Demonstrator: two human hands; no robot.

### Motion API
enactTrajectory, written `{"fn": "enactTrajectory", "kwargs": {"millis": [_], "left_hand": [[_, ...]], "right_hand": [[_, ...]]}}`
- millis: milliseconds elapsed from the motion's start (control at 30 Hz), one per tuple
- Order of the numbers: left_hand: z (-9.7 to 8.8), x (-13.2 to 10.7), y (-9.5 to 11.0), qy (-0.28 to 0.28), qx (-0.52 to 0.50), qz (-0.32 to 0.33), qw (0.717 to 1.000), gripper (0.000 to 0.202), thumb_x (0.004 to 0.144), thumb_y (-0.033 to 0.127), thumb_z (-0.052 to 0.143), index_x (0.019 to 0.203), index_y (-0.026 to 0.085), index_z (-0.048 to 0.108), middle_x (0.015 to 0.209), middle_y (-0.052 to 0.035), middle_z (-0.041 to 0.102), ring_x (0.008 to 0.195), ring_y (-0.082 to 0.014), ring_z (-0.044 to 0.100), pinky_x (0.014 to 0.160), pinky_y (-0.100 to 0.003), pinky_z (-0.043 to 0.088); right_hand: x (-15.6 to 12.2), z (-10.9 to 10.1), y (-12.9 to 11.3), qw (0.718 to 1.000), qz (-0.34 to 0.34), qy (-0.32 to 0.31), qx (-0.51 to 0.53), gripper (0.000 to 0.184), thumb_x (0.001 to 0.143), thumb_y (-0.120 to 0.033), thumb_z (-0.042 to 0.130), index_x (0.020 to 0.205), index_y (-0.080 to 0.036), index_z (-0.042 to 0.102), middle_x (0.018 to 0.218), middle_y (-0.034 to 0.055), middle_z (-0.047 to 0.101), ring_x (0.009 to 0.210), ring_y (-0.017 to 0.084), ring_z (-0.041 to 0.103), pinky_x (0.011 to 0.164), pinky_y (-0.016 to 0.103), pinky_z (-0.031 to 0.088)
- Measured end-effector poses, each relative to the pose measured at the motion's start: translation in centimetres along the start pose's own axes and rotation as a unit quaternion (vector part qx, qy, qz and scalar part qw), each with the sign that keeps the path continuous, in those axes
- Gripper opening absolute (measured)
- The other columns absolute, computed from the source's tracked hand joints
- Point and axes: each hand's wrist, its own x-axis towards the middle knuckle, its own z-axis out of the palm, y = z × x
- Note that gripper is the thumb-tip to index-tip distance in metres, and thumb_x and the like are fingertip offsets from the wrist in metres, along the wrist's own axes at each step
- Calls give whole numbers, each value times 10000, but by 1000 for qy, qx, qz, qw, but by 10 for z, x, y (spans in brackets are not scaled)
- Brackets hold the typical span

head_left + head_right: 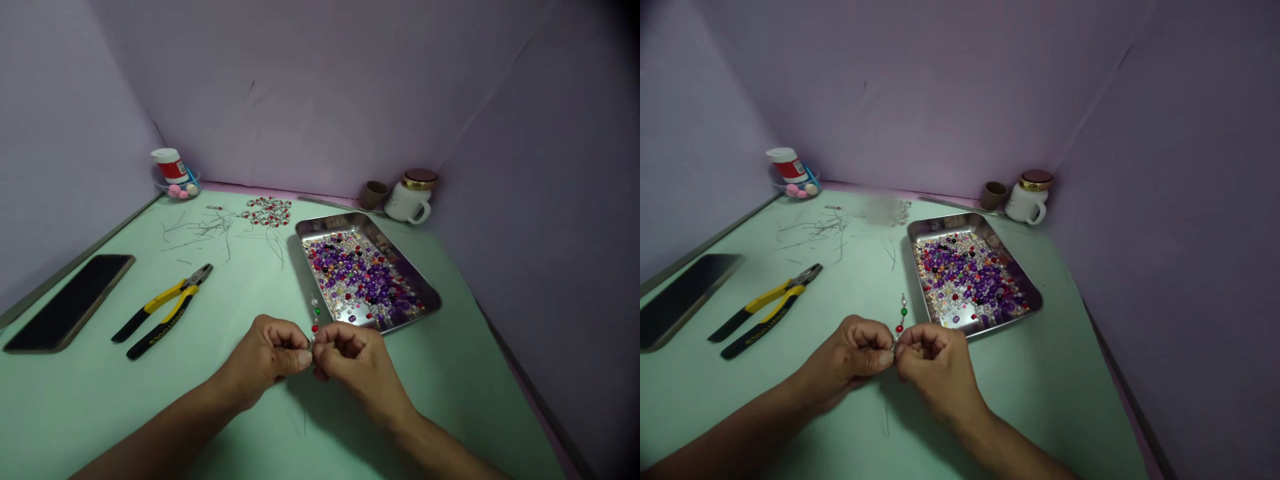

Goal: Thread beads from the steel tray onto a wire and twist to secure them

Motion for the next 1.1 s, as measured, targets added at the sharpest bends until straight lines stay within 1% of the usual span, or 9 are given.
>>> {"fn": "enactTrajectory", "kwargs": {"millis": [233, 367, 533, 633, 700, 767, 867, 1000, 1100], "left_hand": [[-3, 2, -7, -33, -80, -6, 996, 284, 512, 312, 749, 505, 120, 540, 359, 68, 404, 320, -10, 216, 329, -181, 98], [-3, 4, -7, 3, -124, -19, 992, 273, 499, 282, 768, 529, 120, 550, 399, 74, 424, 312, -6, 255, 313, -173, 101], [0, 1, 0, 13, -77, -25, 997, 283, 517, 283, 756, 495, 114, 529, 369, 87, 371, 299, 3, 221, 301, -170, 88], [0, 0, -1, -6, -108, -56, 992, 292, 506, 271, 758, 495, 120, 508, 361, 92, 361, 297, 10, 192, 299, -163, 80], [-1, 0, -4, -26, -152, -87, 984, 290, 508, 243, 757, 509, 129, 490, 364, 101, 348, 300, 17, 157, 302, -155, 78], [-2, 0, -6, -46, -196, -114, 973, 283, 503, 207, 756, 529, 136, 484, 375, 102, 360, 300, 19, 144, 302, -147, 81], [-3, -1, -6, -64, -222, -114, 966, 269, 492, 193, 760, 543, 136, 502, 386, 93, 398, 295, 16, 155, 295, -146, 92], [-8, -3, -2, -64, -162, -51, 983, 233, 522, 229, 746, 518, 126, 536, 403, 63, 443, 304, 1, 215, 302, -164, 97], [-11, -6, 4, -80, -83, -31, 993, 203, 526, 240, 721, 508, 133, 550, 405, 54, 443, 336, -21, 255, 337, -183, 142]], "right_hand": [[-1, 1, 4, 999, -20, -41, 8, 93, 640, -235, 580, 636, -149, 544, 464, -50, 474, 436, 81, 439, 460, 215, 353], [0, 2, 5, 999, -40, -28, 12, 178, 681, -320, 598, 718, -151, 560, 562, -38, 505, 433, 72, 459, 447, 210, 380], [0, -3, 3, 994, -83, -51, -44, 120, 729, -271, 577, 730, -152, 560, 574, -34, 502, 467, 78, 478, 461, 201, 407], [-1, -5, 7, 991, -98, -53, -76, 90, 756, -251, 545, 740, -163, 548, 597, -24, 512, 490, 88, 488, 462, 203, 408], [-2, -6, 12, 982, -139, -39, -121, 74, 775, -231, 522, 737, -171, 545, 611, -13, 526, 523, 103, 499, 481, 216, 408], [-2, -6, 17, 962, -210, -15, -176, 82, 789, -200, 503, 722, -176, 544, 623, -3, 538, 559, 115, 505, 516, 232, 405], [-2, -7, 18, 936, -286, 2, -208, 116, 799, -166, 495, 698, -176, 551, 619, -4, 543, 574, 117, 507, 550, 241, 400], [0, -14, 3, 931, -276, -64, -229, 103, 800, -149, 514, 776, -183, 610, 668, 4, 577, 605, 119, 525, 576, 241, 409], [0, -24, -11, 922, -241, -132, -273, 112, 790, -147, 530, 765, -179, 635, 678, 9, 586, 623, 120, 522, 574, 235, 402]]}}
